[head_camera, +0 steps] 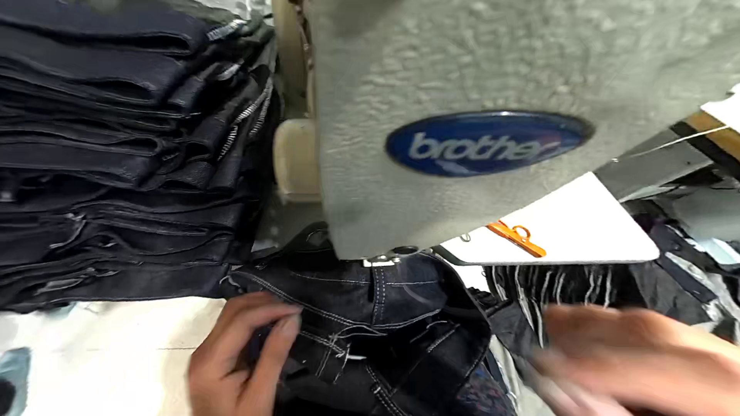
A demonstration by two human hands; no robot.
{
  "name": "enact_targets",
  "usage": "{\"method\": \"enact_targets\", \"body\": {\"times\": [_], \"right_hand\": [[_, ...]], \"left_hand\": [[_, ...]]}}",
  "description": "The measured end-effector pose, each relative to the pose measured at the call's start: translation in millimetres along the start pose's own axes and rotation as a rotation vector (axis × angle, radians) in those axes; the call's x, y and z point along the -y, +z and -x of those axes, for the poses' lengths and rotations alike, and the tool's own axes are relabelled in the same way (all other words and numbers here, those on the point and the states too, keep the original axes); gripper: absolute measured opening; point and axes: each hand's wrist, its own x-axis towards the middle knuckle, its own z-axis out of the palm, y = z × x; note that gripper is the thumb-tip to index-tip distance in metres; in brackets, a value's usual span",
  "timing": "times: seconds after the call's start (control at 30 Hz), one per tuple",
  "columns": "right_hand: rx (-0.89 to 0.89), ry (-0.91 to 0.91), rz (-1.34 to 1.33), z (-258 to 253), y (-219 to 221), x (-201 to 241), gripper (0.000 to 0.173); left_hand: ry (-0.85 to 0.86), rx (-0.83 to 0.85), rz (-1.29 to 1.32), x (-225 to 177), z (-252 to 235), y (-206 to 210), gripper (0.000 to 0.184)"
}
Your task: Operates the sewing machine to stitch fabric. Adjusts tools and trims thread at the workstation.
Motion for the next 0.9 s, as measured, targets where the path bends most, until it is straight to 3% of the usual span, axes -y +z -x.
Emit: {"method": "enact_targets", "body": {"times": [0.07, 0.17, 0.4, 0.9], "right_hand": [[-0.126, -0.149, 0.372, 2, 25, -28, 0.008], [-0.177, -0.295, 0.556, 4, 53, -53, 0.006], [-0.192, -0.333, 0.626, 1, 71, -67, 0.010], [-0.221, -0.348, 0.650, -4, 76, -71, 0.009]], "left_hand": [[0.074, -0.099, -0.066, 13, -8, 22, 0.013], [0.142, -0.156, -0.161, 17, -23, 46, 0.012], [0.131, -0.221, -0.160, 8, -41, 72, 0.009], [0.154, -0.244, -0.106, 9, -47, 83, 0.012]]}}
